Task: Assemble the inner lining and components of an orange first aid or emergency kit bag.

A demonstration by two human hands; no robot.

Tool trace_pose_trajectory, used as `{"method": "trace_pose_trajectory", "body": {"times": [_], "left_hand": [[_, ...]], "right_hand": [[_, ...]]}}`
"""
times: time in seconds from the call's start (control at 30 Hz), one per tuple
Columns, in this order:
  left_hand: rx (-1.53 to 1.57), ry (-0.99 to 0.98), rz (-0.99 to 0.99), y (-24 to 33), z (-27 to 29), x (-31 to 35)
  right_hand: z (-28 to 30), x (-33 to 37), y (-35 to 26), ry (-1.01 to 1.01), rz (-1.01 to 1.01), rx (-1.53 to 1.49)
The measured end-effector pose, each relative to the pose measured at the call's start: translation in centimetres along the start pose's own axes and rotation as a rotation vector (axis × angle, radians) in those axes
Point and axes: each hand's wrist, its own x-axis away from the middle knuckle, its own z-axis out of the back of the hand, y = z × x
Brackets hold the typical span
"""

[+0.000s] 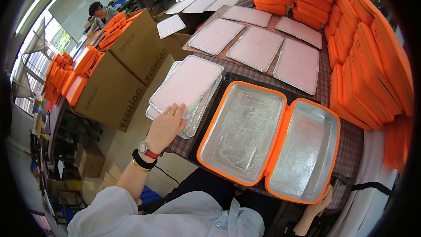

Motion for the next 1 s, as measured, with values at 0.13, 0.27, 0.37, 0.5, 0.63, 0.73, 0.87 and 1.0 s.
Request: {"method": "trace_pose_trajectory", "body": {"times": [0.13,0.27,0.37,0.5,0.63,0.73,0.87,1.0], "left_hand": [[-0.095,0.064,-0.050,-0.5,-0.2,0.1],[-0.130,0.117,-0.058,-0.7,0.8,-0.3],[-0.255,0.246,-0.040,-1.3,1.1,-0.6],[-0.080,0.326,0.124,-2.1,4.1,-1.4],[0.006,0.546,0.314,-5.5,4.5,-0.9],[0.261,0.847,0.439,-8.1,4.2,0.8],[1.131,1.001,0.543,-8.2,4.3,2.2],[1.686,0.732,0.481,-4.9,2.8,3.3]], "right_hand": [[0.0,0.1,0.4,-0.007,-0.006,0.014],[-0.2,0.1,-0.2,0.007,0.000,0.002],[-0.3,0.0,-0.5,0.010,-0.011,-0.005],[0.0,0.1,0.0,0.013,0.005,0.024],[0.4,-0.1,0.4,-0.042,0.004,0.009],[1.1,-0.6,0.4,-0.146,-0.059,-0.018],[1.0,-1.4,-1.3,-0.181,-0.122,-0.131],[3.8,-4.0,-3.6,-0.215,-0.114,0.179]]}}
